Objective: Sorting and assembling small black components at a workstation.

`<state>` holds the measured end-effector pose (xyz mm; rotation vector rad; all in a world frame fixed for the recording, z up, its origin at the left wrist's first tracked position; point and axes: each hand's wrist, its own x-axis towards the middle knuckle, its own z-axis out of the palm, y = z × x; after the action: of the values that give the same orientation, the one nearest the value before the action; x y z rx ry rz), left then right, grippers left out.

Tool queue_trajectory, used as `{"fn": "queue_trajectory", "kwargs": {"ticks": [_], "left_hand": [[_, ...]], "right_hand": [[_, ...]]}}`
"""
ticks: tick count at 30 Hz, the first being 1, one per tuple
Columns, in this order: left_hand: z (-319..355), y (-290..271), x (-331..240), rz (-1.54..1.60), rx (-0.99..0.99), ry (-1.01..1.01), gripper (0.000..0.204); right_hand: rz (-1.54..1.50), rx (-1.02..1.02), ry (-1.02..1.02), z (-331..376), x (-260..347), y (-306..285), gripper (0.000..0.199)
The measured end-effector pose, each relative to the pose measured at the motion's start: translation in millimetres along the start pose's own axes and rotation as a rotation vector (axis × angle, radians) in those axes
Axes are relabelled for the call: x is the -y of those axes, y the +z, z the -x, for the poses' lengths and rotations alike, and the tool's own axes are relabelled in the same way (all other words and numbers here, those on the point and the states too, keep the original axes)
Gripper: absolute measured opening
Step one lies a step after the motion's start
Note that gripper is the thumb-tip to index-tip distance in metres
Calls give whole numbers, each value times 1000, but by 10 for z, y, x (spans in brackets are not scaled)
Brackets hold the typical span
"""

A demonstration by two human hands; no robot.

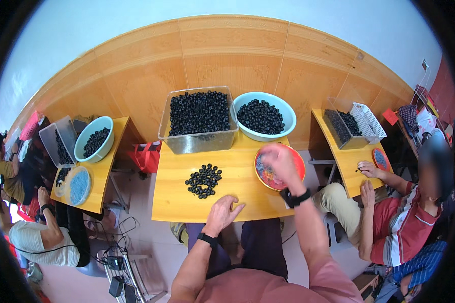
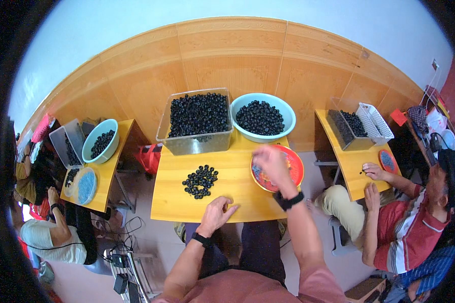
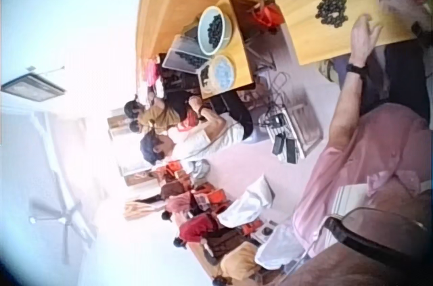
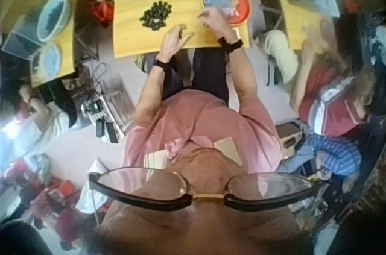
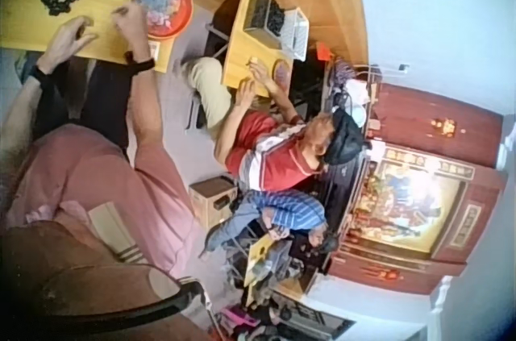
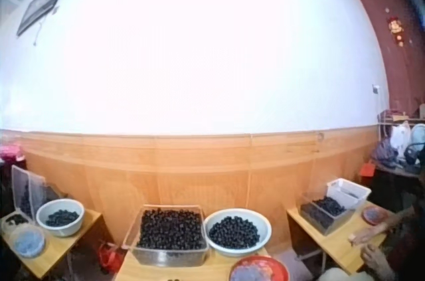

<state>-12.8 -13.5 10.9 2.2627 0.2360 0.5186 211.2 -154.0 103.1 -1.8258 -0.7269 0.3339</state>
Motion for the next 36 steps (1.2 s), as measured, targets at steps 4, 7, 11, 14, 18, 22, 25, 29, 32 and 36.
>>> {"fn": "queue_trajectory", "kwargs": {"ticks": [4, 7, 11, 14, 18, 22, 25, 29, 32, 36], "left_hand": [[130, -45, 122, 25, -98, 35, 31], [145, -7, 257, -51, -87, 78, 29], [-54, 220, 200, -86, -56, 107, 31], [-20, -29, -18, 37, -76, 48, 27], [-8, -44, 66, -30, -76, 15, 27], [-42, 52, 13, -7, -54, 27, 26], [3, 47, 65, 14, -85, 36, 26], [9, 78, 105, -18, -93, 62, 26], [27, -7, 126, -38, -161, 152, 26], [3, 23, 54, -28, -135, 121, 26]], "right_hand": [[107, -556, -503, -132, 955, -225, 30], [147, -936, -922, 550, 1602, -360, 34], [636, -1349, 206, 1556, 577, -402, 41], [2032, -2444, 1120, 2307, 699, -668, 40], [2268, -2362, 1324, 2414, 589, -679, 40], [2593, -2268, 1600, 2616, 707, -585, 38], [2841, -2148, 1769, 2471, 952, -312, 38], [3174, -1991, 2027, 2439, 733, -625, 36], [3381, -1675, 2242, 2313, 502, -662, 36], [3638, -1206, 2519, 1870, 104, -1341, 35]]}}
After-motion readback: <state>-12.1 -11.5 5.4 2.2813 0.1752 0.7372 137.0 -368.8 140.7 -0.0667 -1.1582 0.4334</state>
